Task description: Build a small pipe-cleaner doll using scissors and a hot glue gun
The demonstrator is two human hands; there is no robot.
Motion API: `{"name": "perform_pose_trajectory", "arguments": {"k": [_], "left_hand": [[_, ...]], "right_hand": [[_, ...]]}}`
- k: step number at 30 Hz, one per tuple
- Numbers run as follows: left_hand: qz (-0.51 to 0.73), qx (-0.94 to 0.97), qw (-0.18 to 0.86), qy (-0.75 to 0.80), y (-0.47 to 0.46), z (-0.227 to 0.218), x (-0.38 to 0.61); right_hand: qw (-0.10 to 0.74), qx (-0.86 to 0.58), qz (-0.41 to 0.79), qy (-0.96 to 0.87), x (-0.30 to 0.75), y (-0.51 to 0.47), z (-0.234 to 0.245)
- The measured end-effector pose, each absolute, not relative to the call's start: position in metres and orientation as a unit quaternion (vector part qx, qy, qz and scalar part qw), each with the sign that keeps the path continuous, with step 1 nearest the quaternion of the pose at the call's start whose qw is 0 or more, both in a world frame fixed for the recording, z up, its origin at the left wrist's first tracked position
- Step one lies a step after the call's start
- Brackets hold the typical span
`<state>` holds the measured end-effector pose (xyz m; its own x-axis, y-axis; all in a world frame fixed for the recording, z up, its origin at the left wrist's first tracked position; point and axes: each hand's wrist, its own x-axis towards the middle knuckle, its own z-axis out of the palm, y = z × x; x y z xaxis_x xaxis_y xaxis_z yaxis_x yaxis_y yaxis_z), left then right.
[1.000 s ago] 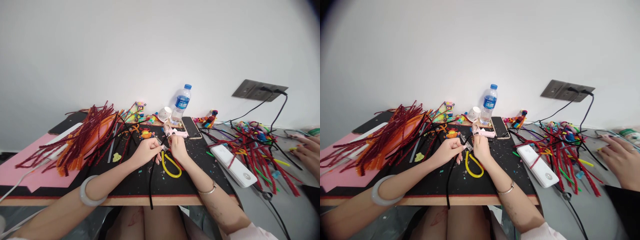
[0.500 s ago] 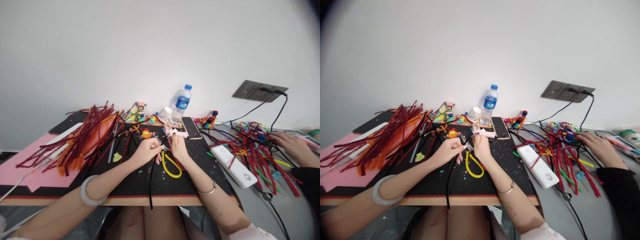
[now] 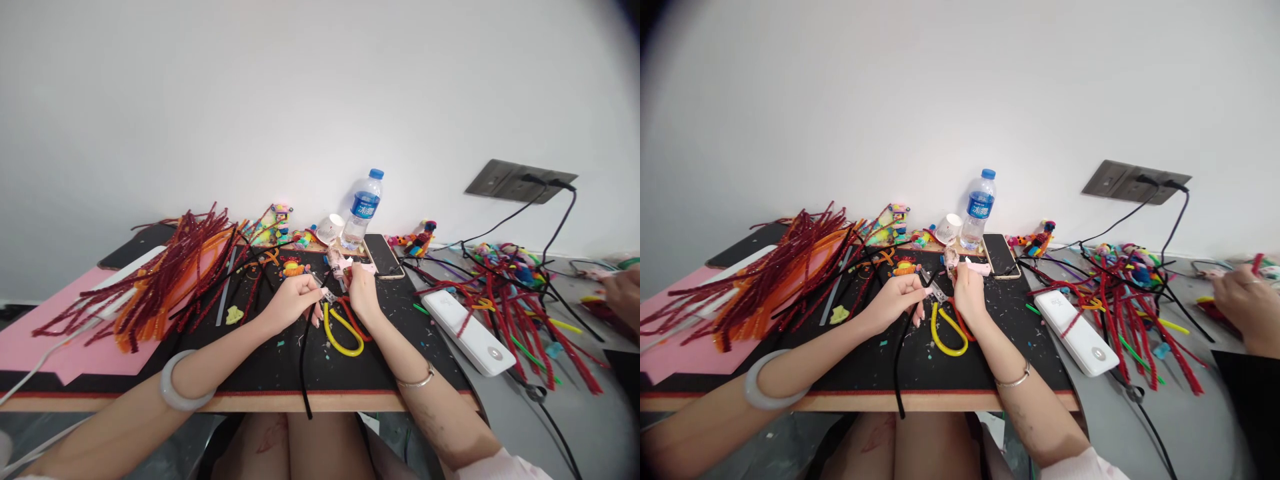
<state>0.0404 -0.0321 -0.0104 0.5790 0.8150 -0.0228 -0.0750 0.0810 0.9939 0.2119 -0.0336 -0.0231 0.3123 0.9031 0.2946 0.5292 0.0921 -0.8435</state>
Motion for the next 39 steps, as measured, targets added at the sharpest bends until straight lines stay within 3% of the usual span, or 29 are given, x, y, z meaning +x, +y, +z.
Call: {"name": "perform_pose_trajectory", "arguments": {"k": [8,39], "left_hand": [[0.346,0.546,0.707,0.288,-0.030,-0.014,0.040],[0.318,0.594,0.676,0.299,-0.030,-0.014,0.040]], "right_hand": [[0.504,-0.637,0.183,-0.553,0.213,-0.034,-0.022],[0.392,-0.648,0.096,-0.646,0.208,-0.037,-0.021]]}}
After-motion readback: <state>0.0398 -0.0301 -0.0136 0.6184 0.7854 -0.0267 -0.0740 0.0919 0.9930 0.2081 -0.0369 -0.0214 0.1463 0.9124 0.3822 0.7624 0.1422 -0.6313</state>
